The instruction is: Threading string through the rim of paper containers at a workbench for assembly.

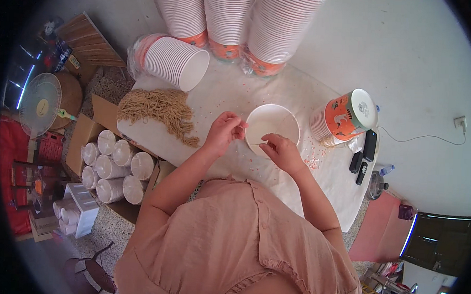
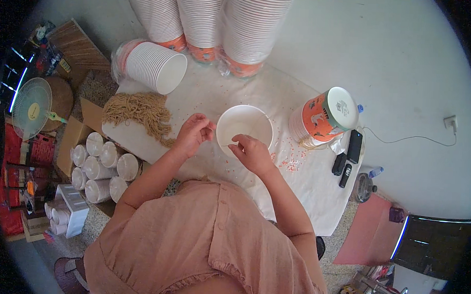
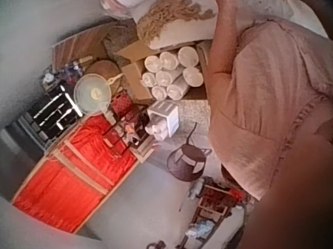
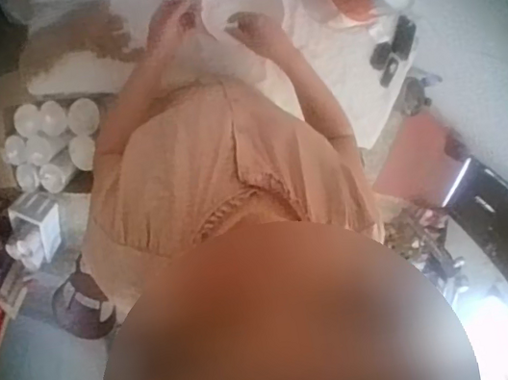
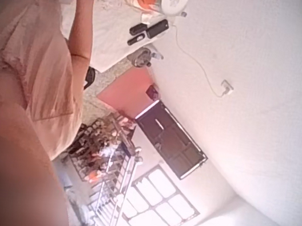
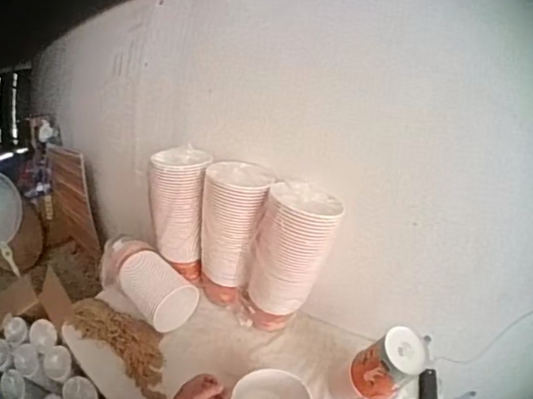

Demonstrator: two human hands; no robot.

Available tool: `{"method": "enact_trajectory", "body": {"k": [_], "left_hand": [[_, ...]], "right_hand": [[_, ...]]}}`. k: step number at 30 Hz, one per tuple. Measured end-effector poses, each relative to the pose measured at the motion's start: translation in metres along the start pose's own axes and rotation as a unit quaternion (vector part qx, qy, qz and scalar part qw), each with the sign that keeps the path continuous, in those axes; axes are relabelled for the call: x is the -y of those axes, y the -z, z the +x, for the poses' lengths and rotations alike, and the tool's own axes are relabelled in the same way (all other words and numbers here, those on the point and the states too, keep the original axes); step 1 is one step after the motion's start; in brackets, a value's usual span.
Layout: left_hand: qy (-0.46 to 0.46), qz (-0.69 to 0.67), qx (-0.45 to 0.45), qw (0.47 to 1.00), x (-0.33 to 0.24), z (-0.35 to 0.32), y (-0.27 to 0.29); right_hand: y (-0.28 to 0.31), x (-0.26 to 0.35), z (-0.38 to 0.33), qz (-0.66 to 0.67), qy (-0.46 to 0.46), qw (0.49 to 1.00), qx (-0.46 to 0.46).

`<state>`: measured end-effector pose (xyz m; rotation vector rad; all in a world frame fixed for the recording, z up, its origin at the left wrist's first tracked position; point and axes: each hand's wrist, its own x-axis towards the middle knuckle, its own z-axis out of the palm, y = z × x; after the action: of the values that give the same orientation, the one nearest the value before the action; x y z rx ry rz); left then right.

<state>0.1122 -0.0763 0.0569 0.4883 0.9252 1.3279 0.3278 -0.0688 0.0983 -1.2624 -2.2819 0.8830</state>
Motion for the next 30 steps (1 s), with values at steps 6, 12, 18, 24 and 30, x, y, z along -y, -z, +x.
{"method": "enact_trajectory", "body": {"k": [6, 12, 18, 24, 30], "left_hand": [[0.026, 0.178, 0.140, 0.974, -0.003, -0.007, -0.006], [0.007, 0.213, 0.166, 0.963, -0.001, -0.010, -0.012], [0.020, 0.280, 0.165, 0.945, 0.000, -0.013, -0.019], [0.020, 0.295, 0.163, 0.941, 0.005, -0.015, -0.013], [-0.018, 0.369, 0.130, 0.920, 0.011, -0.018, -0.010]], "right_hand": [[0.004, -0.002, 0.002, 0.061, -0.009, 0.998, -0.015], [0.004, 0.002, 0.007, 0.160, -0.025, 0.987, 0.011], [-0.005, -0.004, 0.013, 0.205, -0.015, 0.979, 0.017], [-0.008, -0.009, 0.014, 0.144, -0.012, 0.990, -0.001], [-0.011, -0.016, 0.013, 0.103, -0.007, 0.994, -0.027]]}}
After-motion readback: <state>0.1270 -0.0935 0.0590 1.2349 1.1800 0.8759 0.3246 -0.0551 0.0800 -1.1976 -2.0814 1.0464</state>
